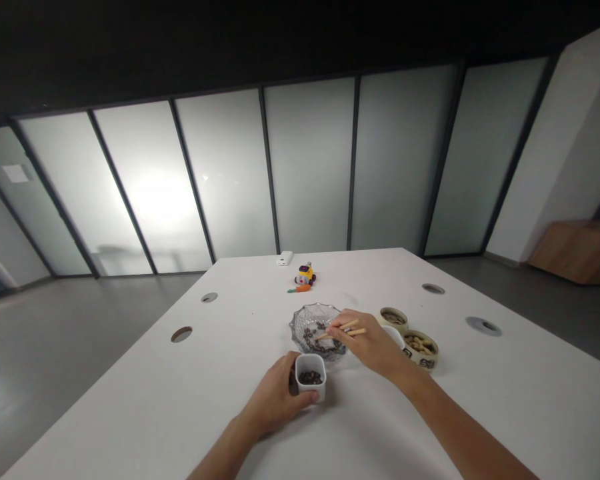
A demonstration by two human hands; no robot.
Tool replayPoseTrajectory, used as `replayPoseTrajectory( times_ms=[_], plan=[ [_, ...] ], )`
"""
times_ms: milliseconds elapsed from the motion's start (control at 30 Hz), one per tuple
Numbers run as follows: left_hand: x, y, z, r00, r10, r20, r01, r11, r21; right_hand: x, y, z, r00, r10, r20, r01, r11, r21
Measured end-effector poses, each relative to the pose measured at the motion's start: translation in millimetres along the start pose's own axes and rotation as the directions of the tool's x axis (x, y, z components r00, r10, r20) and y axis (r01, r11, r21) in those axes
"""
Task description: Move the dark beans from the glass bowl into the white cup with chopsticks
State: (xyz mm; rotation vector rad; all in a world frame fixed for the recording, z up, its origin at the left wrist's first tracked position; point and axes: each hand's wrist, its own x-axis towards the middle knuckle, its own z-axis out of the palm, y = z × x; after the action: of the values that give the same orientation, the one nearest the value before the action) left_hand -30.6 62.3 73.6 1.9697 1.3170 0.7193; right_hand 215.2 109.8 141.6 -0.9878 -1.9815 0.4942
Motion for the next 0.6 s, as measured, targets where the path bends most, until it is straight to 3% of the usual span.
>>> replayPoseTrajectory(
  times_ms=[233,367,467,600],
  plan=[
    [-0.3,0.4,0.8,1.000,0.002,-0.008,-0.002,1.000,0.008,-0.1,-1.4,0.9,1.000,-0.026,0.010,0.027,0.999,-0.029],
    [-0.2,1.2,0.2,1.000,-0.001,-0.006,0.001,1.000,-0.009,1.3,-7.7,-13.6,0.999,-0.011,-0.041,0.012,1.000,0.023],
    [-0.2,1.0,0.0,1.000,-0.010,-0.009,0.010,1.000,-0.012,1.7,-13.5,-32.3,0.996,0.074,-0.055,-0.066,0.988,0.139],
    [1.3,-4.0,2.2,1.000,-0.013,-0.012,0.012,1.000,-0.015,-1.2,-24.5,-48.6,0.973,0.215,0.078,-0.228,0.940,0.255]
  ],
)
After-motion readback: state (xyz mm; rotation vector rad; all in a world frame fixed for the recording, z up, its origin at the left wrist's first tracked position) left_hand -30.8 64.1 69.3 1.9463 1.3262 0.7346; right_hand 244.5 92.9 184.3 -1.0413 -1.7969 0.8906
